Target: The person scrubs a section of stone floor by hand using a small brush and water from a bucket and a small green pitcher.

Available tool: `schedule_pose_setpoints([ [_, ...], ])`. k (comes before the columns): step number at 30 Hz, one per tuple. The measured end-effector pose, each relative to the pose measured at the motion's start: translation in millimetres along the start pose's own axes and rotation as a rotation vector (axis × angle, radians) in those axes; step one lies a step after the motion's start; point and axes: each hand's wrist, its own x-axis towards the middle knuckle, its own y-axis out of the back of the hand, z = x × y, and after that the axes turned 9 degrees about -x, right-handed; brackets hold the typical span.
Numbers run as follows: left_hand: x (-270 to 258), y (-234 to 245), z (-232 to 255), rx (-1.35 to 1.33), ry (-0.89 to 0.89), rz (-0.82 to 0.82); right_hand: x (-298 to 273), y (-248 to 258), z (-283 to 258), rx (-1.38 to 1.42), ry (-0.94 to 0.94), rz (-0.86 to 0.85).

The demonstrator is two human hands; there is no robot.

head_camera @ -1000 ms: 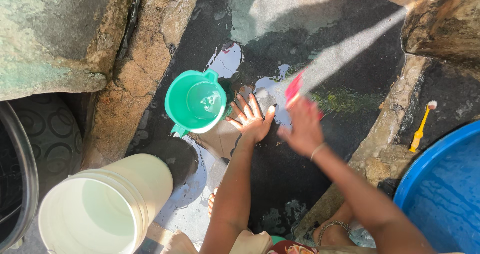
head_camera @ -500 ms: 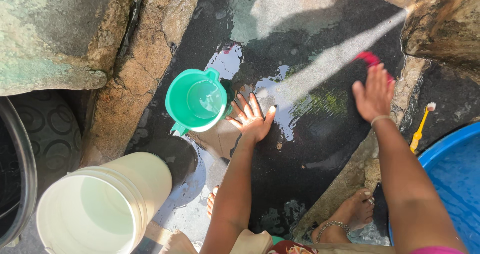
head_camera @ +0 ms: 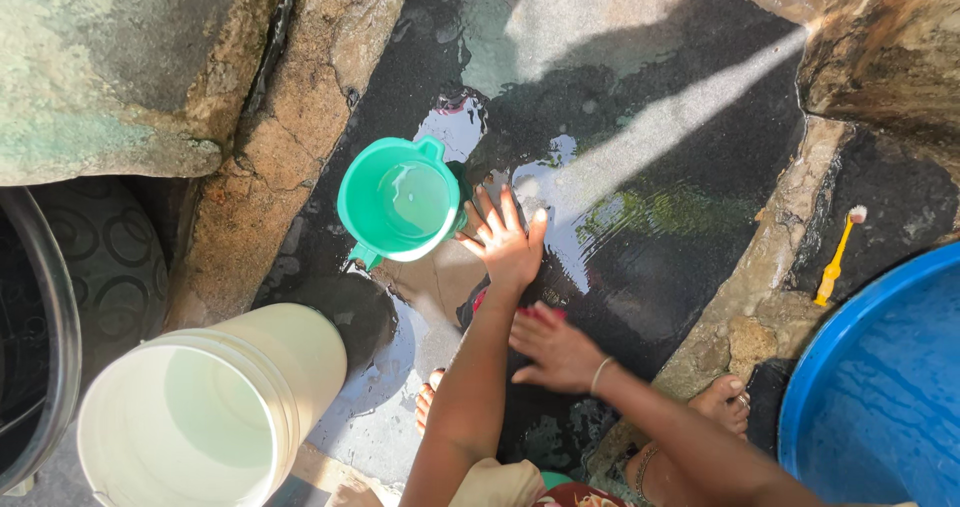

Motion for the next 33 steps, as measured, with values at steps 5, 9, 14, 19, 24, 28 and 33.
schedule_pose_setpoints([
  [5, 22, 27, 1, -0.406, 0.109, 0.177, -22, 56, 124, -0.469, -0.575, 0.144],
  [9, 38, 62, -12, -0.563, 0.21, 0.237, -50, 69, 235, -0.072, -1.075, 0.35],
  [14, 44, 91, -52, -0.578, 0.401, 0.269, 52, 49, 196, -0.507, -0.88, 0.545],
  [19, 44, 101, -101, -0.576, 0.523, 0.499, 160, 24, 26, -0.237, -0.223, 0.71],
  [24, 36, 86, -76, -0.441, 0.228, 0.508, 161, 12, 49, 0.349, -0.486, 0.473],
  [28, -9, 52, 4, 0.08, -0.186, -0.212, 82, 34, 166, 0.055, -0.633, 0.899],
  [33, -92, 9, 109, -0.024, -0.862, -0.431, -7, 48, 239, 0.003, -1.247, 0.742],
])
